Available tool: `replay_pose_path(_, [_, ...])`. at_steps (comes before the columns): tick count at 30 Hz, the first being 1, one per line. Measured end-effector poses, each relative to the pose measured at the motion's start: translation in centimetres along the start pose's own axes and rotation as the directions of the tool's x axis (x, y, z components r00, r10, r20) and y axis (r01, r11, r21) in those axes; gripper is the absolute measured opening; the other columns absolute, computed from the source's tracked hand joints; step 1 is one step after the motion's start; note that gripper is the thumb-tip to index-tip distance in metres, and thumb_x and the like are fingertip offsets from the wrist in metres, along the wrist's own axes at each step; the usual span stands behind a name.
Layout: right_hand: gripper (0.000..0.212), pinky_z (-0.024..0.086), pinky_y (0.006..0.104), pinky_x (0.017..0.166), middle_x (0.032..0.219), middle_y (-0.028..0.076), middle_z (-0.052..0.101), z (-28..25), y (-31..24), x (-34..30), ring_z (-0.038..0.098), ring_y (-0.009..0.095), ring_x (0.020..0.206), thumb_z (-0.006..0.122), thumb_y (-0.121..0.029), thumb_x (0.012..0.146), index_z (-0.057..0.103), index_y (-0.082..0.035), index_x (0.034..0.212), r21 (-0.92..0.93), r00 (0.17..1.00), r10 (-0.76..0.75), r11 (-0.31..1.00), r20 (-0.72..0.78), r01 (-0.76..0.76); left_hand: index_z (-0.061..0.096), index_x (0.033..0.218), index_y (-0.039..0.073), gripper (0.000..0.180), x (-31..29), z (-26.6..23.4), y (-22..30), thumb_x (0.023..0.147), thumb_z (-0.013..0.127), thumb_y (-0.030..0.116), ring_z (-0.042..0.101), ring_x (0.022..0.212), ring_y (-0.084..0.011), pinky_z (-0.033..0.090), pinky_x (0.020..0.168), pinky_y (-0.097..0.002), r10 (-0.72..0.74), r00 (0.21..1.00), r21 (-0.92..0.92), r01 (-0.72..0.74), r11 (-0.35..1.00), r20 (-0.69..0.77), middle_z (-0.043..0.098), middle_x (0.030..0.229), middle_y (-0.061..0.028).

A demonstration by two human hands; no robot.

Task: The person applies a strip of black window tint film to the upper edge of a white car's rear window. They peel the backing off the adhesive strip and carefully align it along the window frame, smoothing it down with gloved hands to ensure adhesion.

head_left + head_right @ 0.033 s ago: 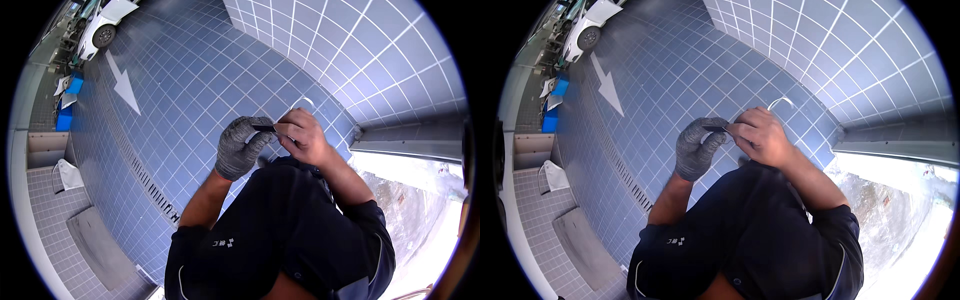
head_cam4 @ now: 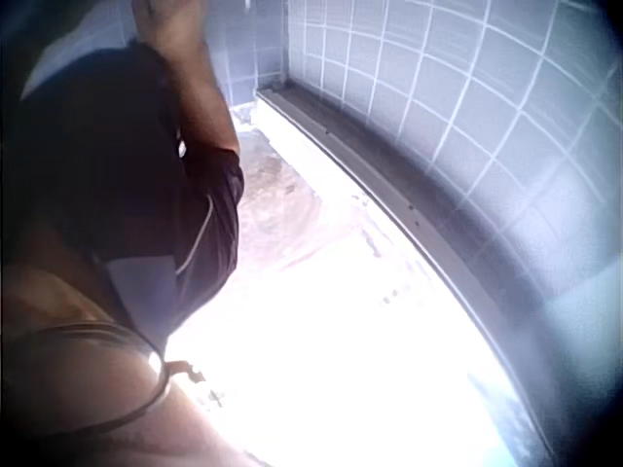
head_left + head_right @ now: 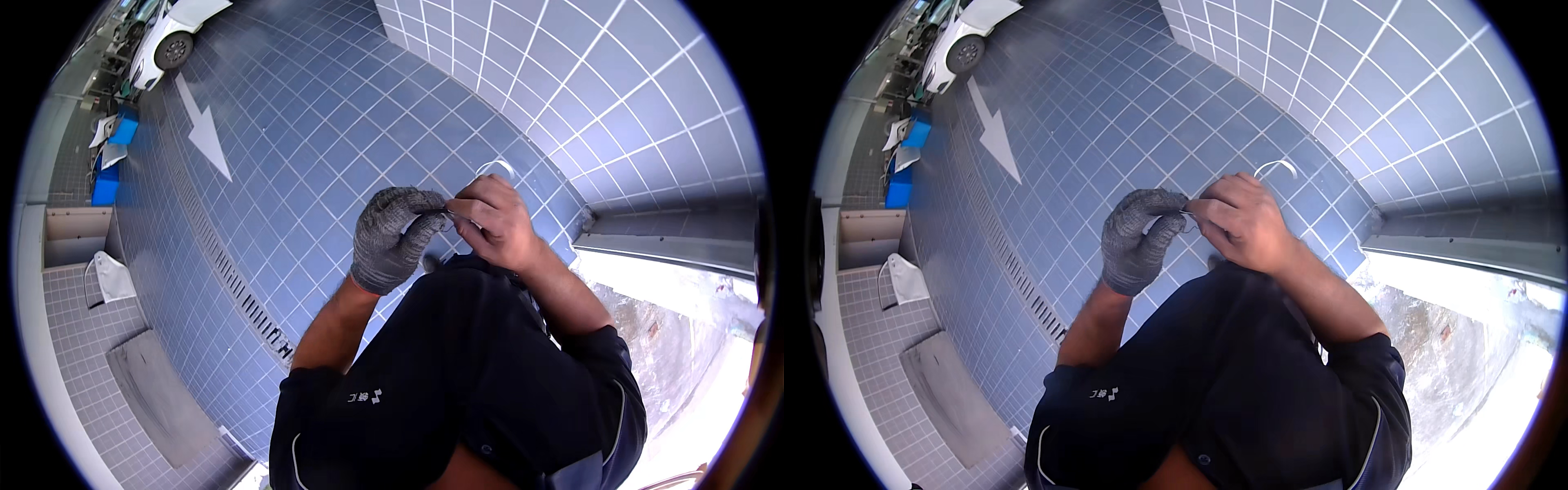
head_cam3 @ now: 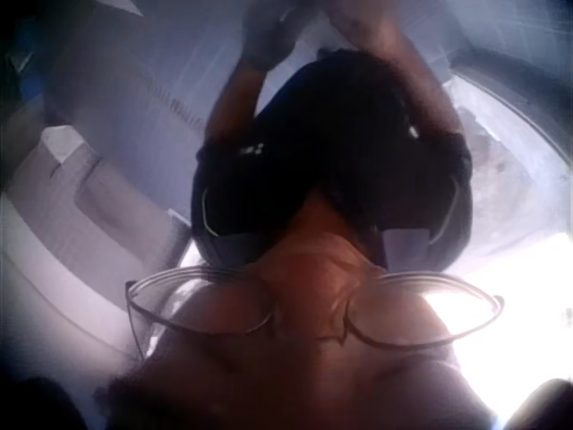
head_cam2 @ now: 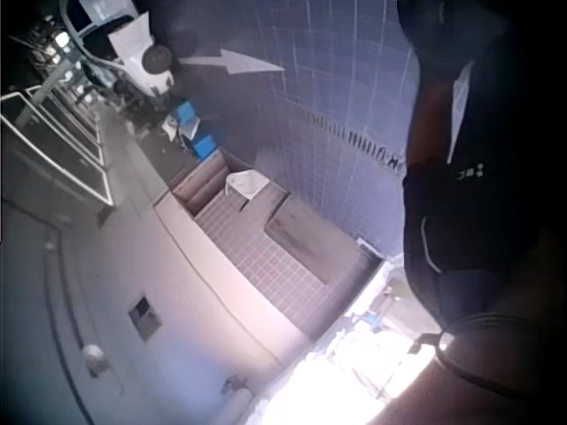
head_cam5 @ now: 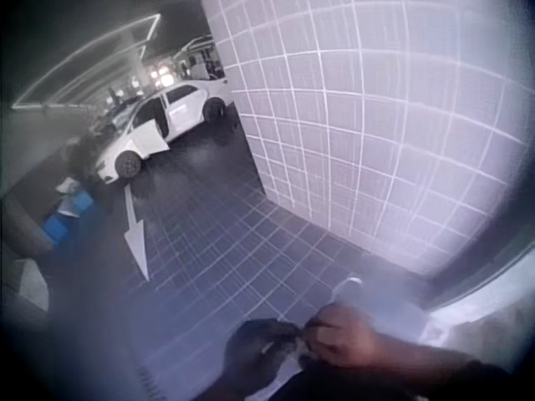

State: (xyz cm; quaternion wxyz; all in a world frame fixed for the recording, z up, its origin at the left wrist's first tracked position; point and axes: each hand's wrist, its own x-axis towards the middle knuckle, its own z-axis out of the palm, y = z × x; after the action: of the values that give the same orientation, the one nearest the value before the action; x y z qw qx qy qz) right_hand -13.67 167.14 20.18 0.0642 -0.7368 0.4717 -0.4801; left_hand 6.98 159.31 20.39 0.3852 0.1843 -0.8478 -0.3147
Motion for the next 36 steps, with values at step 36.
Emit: replay_pose_path(36, [0.016,0.055,0.0355,0.076,0.093,0.011,0.071,43.9,47.0,77.3,0.07,0.025,0.089,0.075,-0.001,0.088,0.072,-0.002,0.103,0.619,0.87,-0.171,0.765,0.463,-0.179,0.071,0.112,0.003,0.027,39.5,-44.8,-67.3,0.086,0.074,-0.003,0.068,0.083,-0.0313,0.052,0.076,-0.0413,-0.187,0.958,0.115,0.215,0.97,-0.219,0.073,0.098,-0.0124])
